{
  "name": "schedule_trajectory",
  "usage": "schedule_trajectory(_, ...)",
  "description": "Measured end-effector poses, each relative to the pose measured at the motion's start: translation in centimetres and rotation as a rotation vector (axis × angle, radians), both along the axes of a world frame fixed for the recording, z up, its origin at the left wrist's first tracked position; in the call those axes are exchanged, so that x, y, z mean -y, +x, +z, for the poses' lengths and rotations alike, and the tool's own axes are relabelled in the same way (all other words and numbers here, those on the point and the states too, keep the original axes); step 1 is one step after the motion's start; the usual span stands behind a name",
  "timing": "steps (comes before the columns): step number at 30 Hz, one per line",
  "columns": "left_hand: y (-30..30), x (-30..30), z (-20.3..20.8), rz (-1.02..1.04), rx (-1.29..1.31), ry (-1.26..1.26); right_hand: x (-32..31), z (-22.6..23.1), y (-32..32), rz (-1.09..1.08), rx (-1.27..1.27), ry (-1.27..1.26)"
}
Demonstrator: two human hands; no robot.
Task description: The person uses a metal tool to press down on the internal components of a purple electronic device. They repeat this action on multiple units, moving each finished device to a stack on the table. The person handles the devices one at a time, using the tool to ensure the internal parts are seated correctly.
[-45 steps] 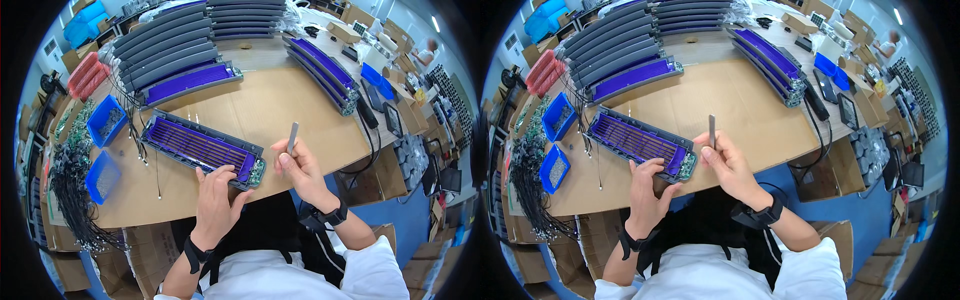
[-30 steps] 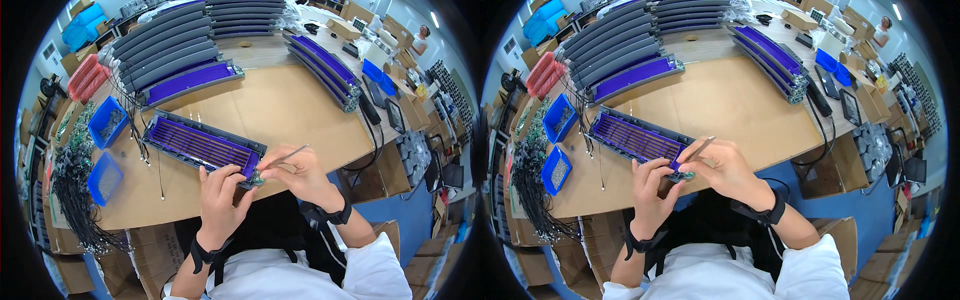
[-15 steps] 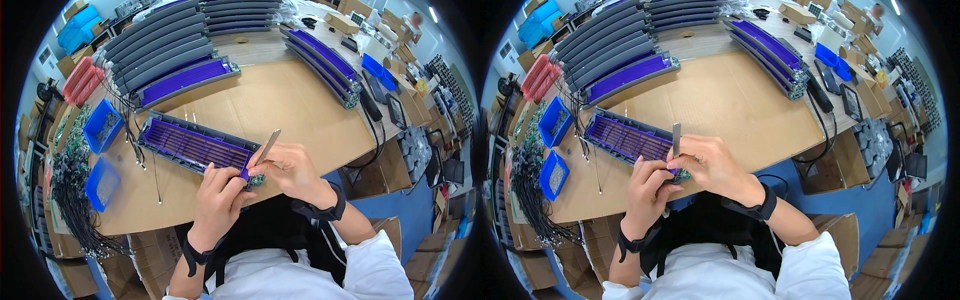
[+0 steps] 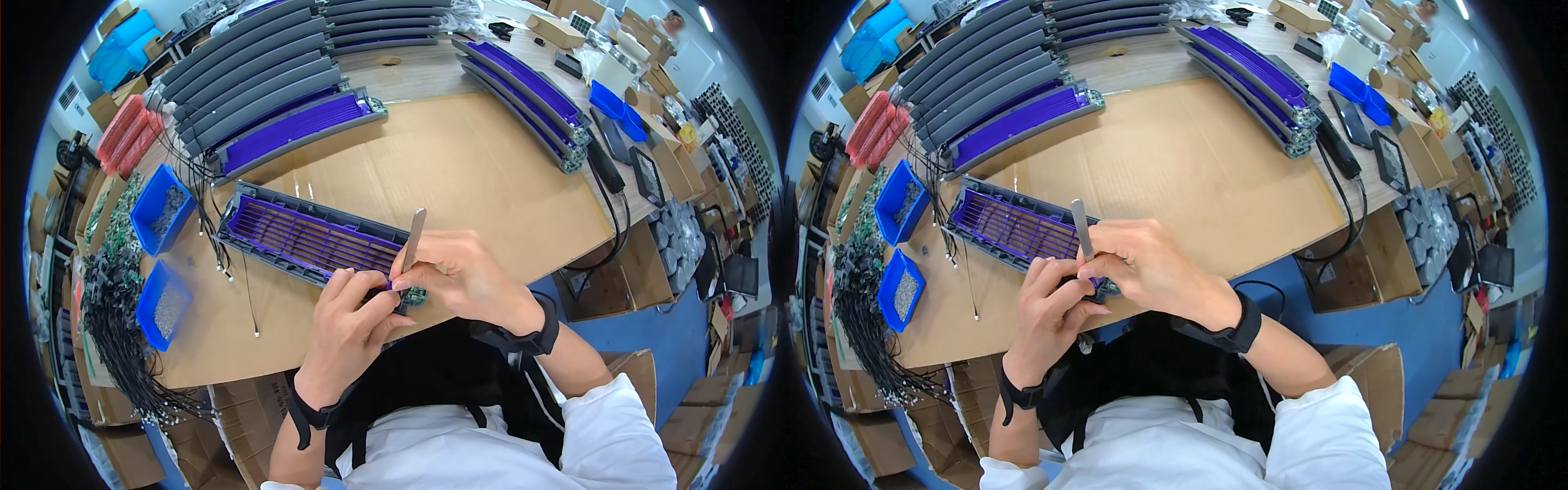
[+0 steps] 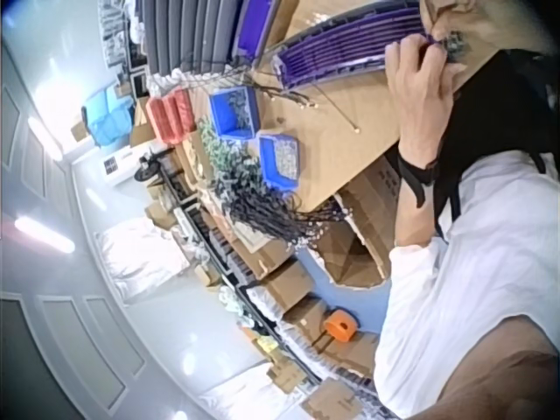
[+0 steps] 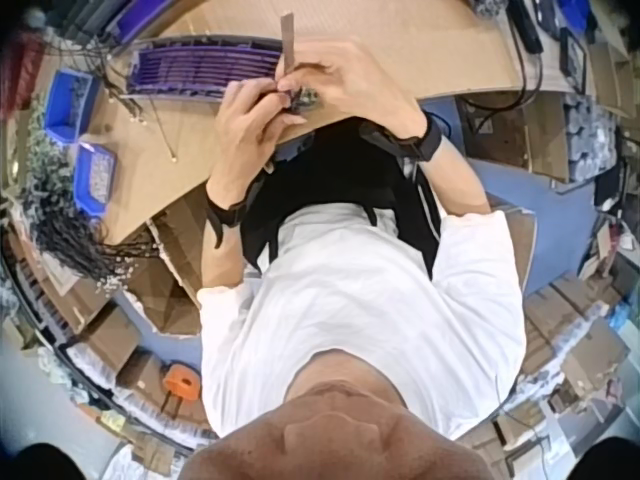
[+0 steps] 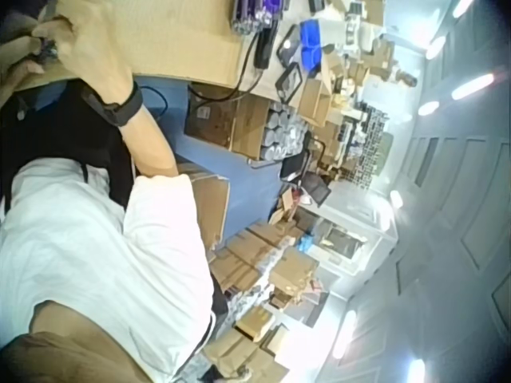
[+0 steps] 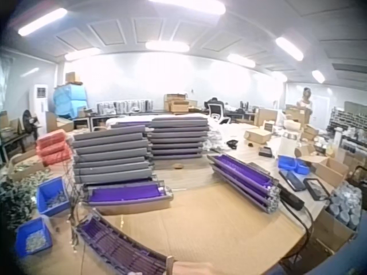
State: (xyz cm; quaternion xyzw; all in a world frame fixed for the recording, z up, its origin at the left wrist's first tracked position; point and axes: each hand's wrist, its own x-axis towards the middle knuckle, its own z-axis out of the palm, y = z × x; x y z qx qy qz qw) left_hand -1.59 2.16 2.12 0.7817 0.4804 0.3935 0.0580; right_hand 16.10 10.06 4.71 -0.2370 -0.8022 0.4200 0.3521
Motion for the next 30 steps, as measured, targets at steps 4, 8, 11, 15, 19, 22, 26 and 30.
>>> schedule_trajectory(4,-0.2,-0.1,-0.1,-0.025,0.010,-0.008,-0.2,-0.8,-0.2,0.046,-0.001,0.051)
schedule_trajectory(8,-0.5,-0.2,0.2,-0.051,0.008,-0.019,-0.6,-0.1,-0.1,0.115,0.048,0.059)
schedule_trajectory(11,-0.4,-0.2,0.1,-0.035,0.044,0.001,-0.1,0.3,0.2,0.066,-0.074,-0.151)
schedule_trajectory(15,-0.5,0.0,0.0,-0.032,0.066,0.002,0.0,-0.3,2.0,0.008,-0.251,-0.424)
schedule_trajectory(19,-0.5,0.0,0.0,-0.031,0.070,-0.006,1.4,-0.4,3.0,-0.092,0.257,0.122)
schedule_trajectory(22,-0.4,0.1,0.1,-0.032,0.062,-0.005,1.9,-1.5,2.7,-0.103,0.224,0.169)
schedule_trajectory(26,-0.4,0.2,-0.1,-0.027,0.054,0.022,1.7,-2.3,2.1,-0.134,0.151,0.140)
schedule_trajectory(30,-0.4,0.1,-0.2,-0.039,0.089,0.017,1.5,-0.6,-0.2,-0.243,0.245,0.032)
